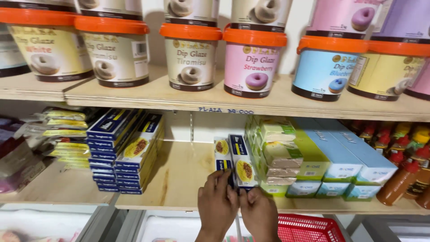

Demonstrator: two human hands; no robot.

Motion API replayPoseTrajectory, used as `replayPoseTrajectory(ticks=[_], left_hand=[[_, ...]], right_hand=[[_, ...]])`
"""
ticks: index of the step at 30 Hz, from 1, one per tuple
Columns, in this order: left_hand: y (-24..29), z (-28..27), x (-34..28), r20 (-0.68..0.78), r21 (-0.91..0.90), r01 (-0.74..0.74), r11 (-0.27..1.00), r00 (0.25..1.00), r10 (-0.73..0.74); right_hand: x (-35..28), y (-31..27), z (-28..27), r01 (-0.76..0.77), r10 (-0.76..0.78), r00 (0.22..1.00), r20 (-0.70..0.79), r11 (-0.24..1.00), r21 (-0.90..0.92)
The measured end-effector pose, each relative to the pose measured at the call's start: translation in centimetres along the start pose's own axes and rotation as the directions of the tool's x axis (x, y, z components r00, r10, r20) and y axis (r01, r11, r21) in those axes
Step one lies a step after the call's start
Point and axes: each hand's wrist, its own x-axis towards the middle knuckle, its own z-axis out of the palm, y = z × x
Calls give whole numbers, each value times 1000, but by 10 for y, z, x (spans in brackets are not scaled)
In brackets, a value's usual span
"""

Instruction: Organizing and restocking various food products on grocery store shelves.

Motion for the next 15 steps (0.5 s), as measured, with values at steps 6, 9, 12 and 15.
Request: replayPoseTrajectory(ticks=[6, 9, 12, 15], left_hand=[[-48, -98, 25, -513, 349, 82, 933, 850, 118], [-70, -135, 39, -585, 434, 196, 879, 803, 110], [-88, -150, 48, -552, 372, 242, 896, 834, 4], [-102, -149, 55, -573, 316, 277, 907, 818, -50]], right_hand=[[-13, -84, 49, -19, -56, 938, 341, 977, 214], [-14, -121, 90, -250, -97, 844, 528, 799, 546], [-5, -190, 88, -411, -60, 740, 670, 749, 520], [2, -220, 109, -548, -71, 672, 737, 622, 560]])
